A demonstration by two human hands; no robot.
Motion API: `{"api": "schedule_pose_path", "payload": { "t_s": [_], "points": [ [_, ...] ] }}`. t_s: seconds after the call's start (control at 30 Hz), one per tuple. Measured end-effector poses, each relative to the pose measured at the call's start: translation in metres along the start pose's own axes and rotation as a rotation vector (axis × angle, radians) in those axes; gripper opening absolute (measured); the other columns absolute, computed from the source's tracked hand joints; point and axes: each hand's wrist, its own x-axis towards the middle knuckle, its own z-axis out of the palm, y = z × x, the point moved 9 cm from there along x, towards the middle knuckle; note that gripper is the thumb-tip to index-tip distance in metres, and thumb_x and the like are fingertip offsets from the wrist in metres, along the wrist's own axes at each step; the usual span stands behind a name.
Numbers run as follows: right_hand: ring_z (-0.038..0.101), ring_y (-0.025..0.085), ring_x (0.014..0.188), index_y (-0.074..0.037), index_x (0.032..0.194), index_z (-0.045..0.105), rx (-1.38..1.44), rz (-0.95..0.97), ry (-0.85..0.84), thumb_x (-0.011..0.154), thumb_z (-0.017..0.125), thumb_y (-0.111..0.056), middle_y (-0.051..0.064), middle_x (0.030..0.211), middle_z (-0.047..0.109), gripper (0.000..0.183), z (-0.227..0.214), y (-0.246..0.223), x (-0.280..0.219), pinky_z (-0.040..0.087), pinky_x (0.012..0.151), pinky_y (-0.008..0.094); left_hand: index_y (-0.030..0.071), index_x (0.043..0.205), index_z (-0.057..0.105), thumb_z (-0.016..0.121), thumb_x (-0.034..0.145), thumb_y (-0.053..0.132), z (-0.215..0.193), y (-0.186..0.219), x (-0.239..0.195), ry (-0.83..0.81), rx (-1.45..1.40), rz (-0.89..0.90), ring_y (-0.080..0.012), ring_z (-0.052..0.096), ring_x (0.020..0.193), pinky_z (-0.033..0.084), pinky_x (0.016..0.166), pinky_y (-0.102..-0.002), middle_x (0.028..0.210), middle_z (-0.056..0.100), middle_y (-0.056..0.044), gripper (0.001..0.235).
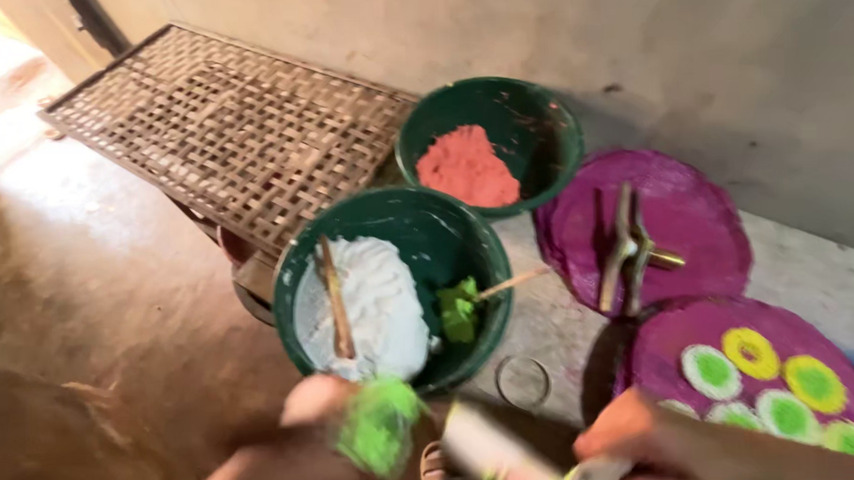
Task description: The person uses a wooden press and sticks to scoop colored food paste from bowls and shape it into ring-like patterns on purple discs.
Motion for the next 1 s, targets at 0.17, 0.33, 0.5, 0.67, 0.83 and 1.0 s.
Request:
{"api": "schedule_pose_path", "payload": {
  "t_s": [0.17,0.33,0.5,0.67,0.83,1.0],
  "points": [
    [0.062,0.025,0.075,-0.012,0.097,0.067,-1.006,-0.05,0.188,0.082,0.068,-0.032,0.004,0.087,0.067,0.025,-0.077,0.012,0.057,0.048,0.063,0.038,-0.001,0.13,0.061,0.069,0.091,0.028,-0.079,-0.002,-0.03,-0.071,-0.732,0.128,-0.0243,0.066,0.104,0.054,0.088,-0.037,0.123,0.067,-0.012,0.049],
    [0.059,0.022,0.104,-0.013,0.116,0.064,-1.464,-0.131,0.368,0.081,0.062,-0.017,0.005,0.113,0.063,0.035,-0.102,0.024,0.117,0.05,0.084,0.039,0.005,0.123,0.062,0.071,0.085,0.026,-0.028,-0.022,0.003,-0.063,-1.245,0.097,-0.0187,0.067,0.104,0.053,0.091,-0.031,0.112,0.068,-0.01,0.044],
    [0.056,0.025,0.109,-0.007,0.114,0.067,-1.221,0.472,0.209,0.086,0.062,-0.02,0.008,0.113,0.061,0.031,-0.069,0.149,0.136,0.048,0.081,0.038,0.0,0.108,0.064,0.068,0.092,0.006,-0.06,-0.122,0.002,0.681,-0.84,0.117,-0.0152,0.064,0.086,0.054,0.075,-0.032,0.096,0.066,-0.006,0.017],
    [0.071,0.029,0.087,-0.009,0.091,0.07,-1.058,0.821,-0.152,0.087,0.059,-0.015,0.011,0.095,0.067,0.013,0.002,0.27,0.118,0.056,0.068,0.041,0.001,0.109,0.066,0.066,0.092,-0.001,-0.059,-0.166,-0.008,0.953,-0.631,0.118,-0.0133,0.065,0.082,0.054,0.07,-0.03,0.093,0.068,-0.004,0.017],
    [0.074,0.031,0.07,-0.006,0.086,0.071,-0.977,0.945,-0.153,0.086,0.06,-0.015,0.014,0.083,0.07,0.015,-0.022,0.284,0.087,0.058,0.057,0.042,0.004,0.12,0.061,0.067,0.09,-0.003,-0.039,-0.19,-0.008,1.042,-0.592,0.11,-0.0126,0.064,0.081,0.054,0.069,-0.028,0.093,0.068,-0.003,0.031],
    [0.075,0.029,0.067,-0.005,0.087,0.072,-1.01,0.814,-0.056,0.086,0.061,-0.014,0.014,0.079,0.071,0.015,-0.02,0.294,0.129,0.059,0.055,0.042,-0.007,0.14,0.043,0.071,0.082,-0.006,-0.035,-0.186,-0.009,1.209,-0.235,0.225,-0.0232,0.056,0.112,0.045,0.099,-0.035,0.124,0.057,-0.012,0.065]
  ]
}}
